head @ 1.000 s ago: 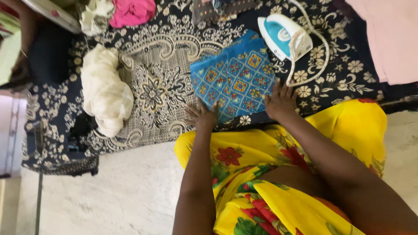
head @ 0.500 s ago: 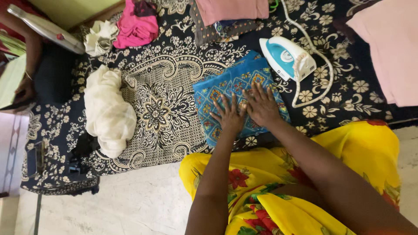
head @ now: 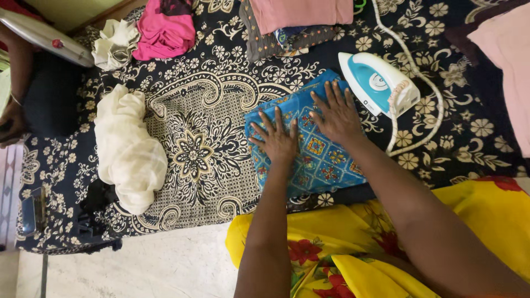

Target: The person irons several pieces of clothing on a patterned bedspread. They smooth and press a blue patterned cloth, a pink shirt, and a dark blue garment using a handheld electric iron, folding each item after ironing.

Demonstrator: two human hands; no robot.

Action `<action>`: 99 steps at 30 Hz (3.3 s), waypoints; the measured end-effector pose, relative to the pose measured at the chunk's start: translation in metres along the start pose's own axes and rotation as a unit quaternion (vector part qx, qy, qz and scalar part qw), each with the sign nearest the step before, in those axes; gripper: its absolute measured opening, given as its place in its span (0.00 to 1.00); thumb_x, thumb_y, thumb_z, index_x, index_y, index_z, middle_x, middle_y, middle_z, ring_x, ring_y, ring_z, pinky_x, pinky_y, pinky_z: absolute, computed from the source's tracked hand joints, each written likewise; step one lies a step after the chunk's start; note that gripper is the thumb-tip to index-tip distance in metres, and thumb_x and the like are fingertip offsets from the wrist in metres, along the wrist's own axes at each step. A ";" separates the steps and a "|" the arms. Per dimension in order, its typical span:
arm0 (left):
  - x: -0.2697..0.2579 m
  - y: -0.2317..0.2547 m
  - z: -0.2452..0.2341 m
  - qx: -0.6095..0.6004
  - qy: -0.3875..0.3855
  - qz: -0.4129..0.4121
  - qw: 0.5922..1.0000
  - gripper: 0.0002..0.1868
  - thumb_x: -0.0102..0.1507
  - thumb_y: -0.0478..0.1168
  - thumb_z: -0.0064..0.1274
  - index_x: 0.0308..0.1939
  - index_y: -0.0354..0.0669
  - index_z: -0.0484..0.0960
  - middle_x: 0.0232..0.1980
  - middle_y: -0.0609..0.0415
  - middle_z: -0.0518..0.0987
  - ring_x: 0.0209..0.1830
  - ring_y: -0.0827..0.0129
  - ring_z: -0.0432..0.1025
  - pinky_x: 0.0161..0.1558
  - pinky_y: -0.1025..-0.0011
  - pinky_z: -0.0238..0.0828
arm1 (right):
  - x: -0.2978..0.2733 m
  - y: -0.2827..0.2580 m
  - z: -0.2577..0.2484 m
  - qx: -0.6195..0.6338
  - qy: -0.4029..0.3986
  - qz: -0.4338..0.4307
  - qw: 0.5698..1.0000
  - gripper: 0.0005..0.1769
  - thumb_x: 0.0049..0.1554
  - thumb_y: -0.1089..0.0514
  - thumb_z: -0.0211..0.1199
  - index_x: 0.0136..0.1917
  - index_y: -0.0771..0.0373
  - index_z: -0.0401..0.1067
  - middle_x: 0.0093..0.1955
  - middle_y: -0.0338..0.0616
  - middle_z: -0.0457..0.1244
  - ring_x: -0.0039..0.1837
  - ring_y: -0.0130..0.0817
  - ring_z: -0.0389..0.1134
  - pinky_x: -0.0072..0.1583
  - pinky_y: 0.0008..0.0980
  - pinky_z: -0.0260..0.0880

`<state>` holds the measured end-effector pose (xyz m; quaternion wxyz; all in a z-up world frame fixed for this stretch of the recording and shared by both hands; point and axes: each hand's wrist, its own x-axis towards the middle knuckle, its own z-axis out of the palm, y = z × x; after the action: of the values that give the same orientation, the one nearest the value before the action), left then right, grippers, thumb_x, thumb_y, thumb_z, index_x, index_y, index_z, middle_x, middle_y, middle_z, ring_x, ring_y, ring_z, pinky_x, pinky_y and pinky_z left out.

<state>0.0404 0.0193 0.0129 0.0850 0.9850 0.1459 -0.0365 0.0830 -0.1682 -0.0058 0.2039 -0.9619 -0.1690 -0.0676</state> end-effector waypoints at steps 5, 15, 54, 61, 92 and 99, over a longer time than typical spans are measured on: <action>0.016 -0.009 -0.004 0.007 0.003 -0.010 1.000 0.41 0.67 0.73 0.21 0.82 0.68 0.44 0.86 0.44 0.35 0.84 0.37 0.26 0.73 0.29 0.20 | 0.020 0.009 0.007 0.001 -0.005 0.022 1.000 0.41 0.67 0.29 0.33 0.83 0.54 0.49 0.85 0.62 0.36 0.86 0.54 0.31 0.80 0.55 0.24; 0.016 -0.040 0.011 -0.010 0.007 -0.028 1.000 0.42 0.68 0.72 0.13 0.83 0.62 0.35 0.85 0.40 0.33 0.84 0.45 0.27 0.77 0.42 0.21 | -0.005 0.010 0.001 -0.010 -0.005 0.051 0.999 0.46 0.67 0.30 0.34 0.83 0.67 0.43 0.85 0.68 0.33 0.86 0.57 0.29 0.81 0.52 0.30; -0.065 -0.107 0.050 -0.600 -0.002 -0.115 0.792 0.38 0.50 0.36 0.74 0.58 0.27 0.68 0.45 0.45 0.82 0.38 0.62 0.77 0.40 0.63 0.76 | -0.139 0.036 0.002 0.563 -0.037 0.275 0.778 0.35 0.50 0.63 0.73 0.66 0.73 0.62 0.57 0.54 0.68 0.53 0.38 0.73 0.53 0.35 0.75; -0.065 -0.102 0.057 -0.562 -0.039 -0.049 0.825 0.31 0.53 0.36 0.70 0.58 0.27 0.78 0.47 0.42 0.86 0.41 0.59 0.81 0.43 0.64 0.79 | -0.140 0.036 0.005 0.554 -0.034 0.250 0.793 0.35 0.51 0.63 0.72 0.68 0.73 0.61 0.59 0.56 0.67 0.57 0.41 0.72 0.55 0.37 0.75; -0.184 0.076 0.000 -0.177 0.027 0.326 0.928 0.48 0.54 0.25 0.45 0.80 0.48 0.54 0.82 0.35 0.54 0.74 0.38 0.60 0.64 0.57 0.67 | -0.155 0.038 -0.007 0.546 -0.074 0.336 0.764 0.36 0.60 0.60 0.55 0.79 0.56 0.49 0.69 0.53 0.59 0.66 0.43 0.63 0.63 0.48 0.66; -0.207 0.072 -0.025 -0.190 0.085 0.288 0.935 0.59 0.49 0.42 0.66 0.75 0.31 0.44 0.78 0.33 0.48 0.79 0.34 0.43 0.74 0.36 0.33 | -0.153 0.031 -0.028 0.621 -0.090 0.406 0.665 0.28 0.64 0.53 0.46 0.77 0.51 0.57 0.65 0.42 0.62 0.63 0.39 0.64 0.59 0.53 0.67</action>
<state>-0.1348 -0.1023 0.0686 0.2646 0.9497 -0.1332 0.1016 -0.0507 -0.2519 -0.0225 0.7451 -0.5872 0.2177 0.2293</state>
